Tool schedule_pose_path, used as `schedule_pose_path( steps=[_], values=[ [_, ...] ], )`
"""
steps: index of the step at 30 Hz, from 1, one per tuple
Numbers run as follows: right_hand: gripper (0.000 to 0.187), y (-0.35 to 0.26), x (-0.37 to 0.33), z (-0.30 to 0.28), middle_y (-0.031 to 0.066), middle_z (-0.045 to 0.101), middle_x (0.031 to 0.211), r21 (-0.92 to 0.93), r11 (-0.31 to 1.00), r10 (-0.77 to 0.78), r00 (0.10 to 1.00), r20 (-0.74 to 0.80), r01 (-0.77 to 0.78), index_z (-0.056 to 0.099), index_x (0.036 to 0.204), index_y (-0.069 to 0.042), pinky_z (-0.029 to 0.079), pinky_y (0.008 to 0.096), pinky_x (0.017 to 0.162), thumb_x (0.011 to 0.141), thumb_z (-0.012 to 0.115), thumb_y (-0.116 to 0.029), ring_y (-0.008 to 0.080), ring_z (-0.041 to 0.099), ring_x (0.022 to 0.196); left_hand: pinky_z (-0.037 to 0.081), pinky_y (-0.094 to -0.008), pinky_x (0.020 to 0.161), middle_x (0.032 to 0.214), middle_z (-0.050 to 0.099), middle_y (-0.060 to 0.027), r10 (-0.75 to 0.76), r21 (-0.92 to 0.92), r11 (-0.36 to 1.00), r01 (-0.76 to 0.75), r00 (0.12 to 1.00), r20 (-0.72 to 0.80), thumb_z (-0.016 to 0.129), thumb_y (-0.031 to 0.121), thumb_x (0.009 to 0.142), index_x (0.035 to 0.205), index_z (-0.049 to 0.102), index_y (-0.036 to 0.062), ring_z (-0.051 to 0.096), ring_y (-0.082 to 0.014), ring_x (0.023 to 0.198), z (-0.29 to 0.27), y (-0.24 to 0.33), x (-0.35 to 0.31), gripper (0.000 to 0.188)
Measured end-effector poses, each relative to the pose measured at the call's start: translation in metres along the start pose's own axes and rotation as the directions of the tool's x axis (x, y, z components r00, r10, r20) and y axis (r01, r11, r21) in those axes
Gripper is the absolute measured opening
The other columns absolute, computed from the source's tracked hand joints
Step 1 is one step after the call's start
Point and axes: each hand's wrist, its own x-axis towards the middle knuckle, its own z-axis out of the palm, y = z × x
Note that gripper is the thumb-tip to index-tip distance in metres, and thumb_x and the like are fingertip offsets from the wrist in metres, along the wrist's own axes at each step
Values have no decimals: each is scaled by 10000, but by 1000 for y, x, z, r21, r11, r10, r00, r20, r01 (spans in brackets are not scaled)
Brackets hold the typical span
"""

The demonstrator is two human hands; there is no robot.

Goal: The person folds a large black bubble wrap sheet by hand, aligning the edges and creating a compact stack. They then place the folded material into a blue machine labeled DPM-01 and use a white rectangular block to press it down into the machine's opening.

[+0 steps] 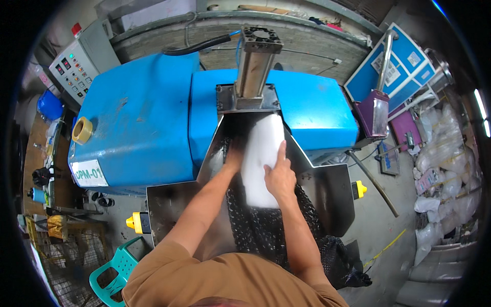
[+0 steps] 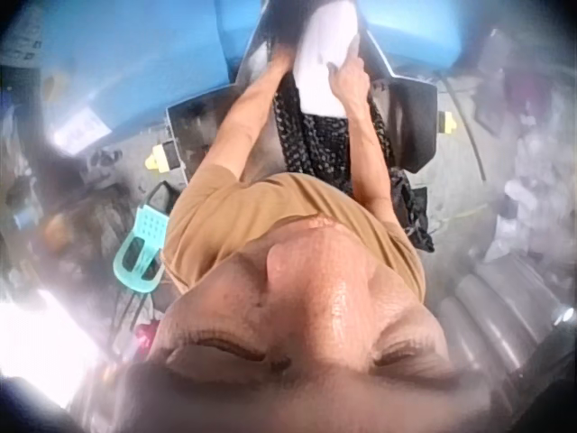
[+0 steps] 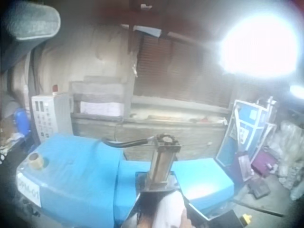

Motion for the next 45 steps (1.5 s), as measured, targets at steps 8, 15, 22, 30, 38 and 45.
schedule_pose_path(
  steps=[8, 15, 22, 30, 38, 45],
  values=[
    [1021, -7, 38, 18, 335, 639, 1156, -43, 999, 18, 1000, 3, -18, 54, 1640, -49, 531, 574, 894, 913, 741, -255, 526, 664, 1017, 368, -465, 1187, 1446, 553, -281, -245, -570, 819, 71, 941, -234, 464, 107, 987, 1385, 593, -11, 461, -468, 1396, -62, 15, -49, 435],
    [1038, -68, 46, 70, 353, 627, 1232, 89, 996, 19, 997, 72, -25, 46, 1630, -18, 519, 559, 959, 905, 739, -286, 520, 658, 1074, 178, -597, 1242, 1632, 274, -312, -275, -295, 922, 251, 961, -40, 576, 356, 1003, 1521, 346, -119, 197, -488, 1537, -58, 90, -236, 739],
    [969, -9, 130, 111, 315, 661, 1264, 269, 962, -15, 981, 194, -38, 261, 1571, 38, 505, 471, 1026, 837, 777, -329, 440, 642, 1204, 179, -573, 1254, 1612, 289, -329, -129, -121, 985, 121, 990, -61, 583, 497, 988, 1523, 338, -119, 233, -456, 1532, -79, 96, -224, 852],
    [899, 18, -6, 14, 276, 573, 1442, 386, 914, -93, 992, -90, 121, 227, 1629, -50, 448, 397, 1110, 891, 738, -105, 375, 592, 1322, 138, -598, 1259, 1589, 343, -306, -7, -167, 986, -19, 988, -155, 513, 282, 984, 1515, 407, -61, 246, -500, 1510, -56, 84, -211, 641],
    [863, 109, -93, -47, 192, 518, 1503, 716, 696, -8, 996, 92, -61, 347, 1581, 28, 342, 372, 1176, 831, 764, -68, 279, 472, 1404, 176, -541, 1266, 1517, 438, -316, -40, 24, 999, 43, 992, -123, 533, 307, 975, 1440, 463, -127, 322, -468, 1479, -38, 79, -166, 640],
    [825, 132, -126, -66, 193, 554, 1444, 819, 574, 65, 998, -25, -17, 340, 1582, 29, 415, 356, 1110, 861, 735, -43, 243, 565, 1281, 218, -528, 1257, 1502, 474, -287, -72, 1, 997, 72, 995, -73, 574, 280, 946, 1416, 491, -128, 382, -444, 1448, -30, 61, -92, 628]
  ],
)
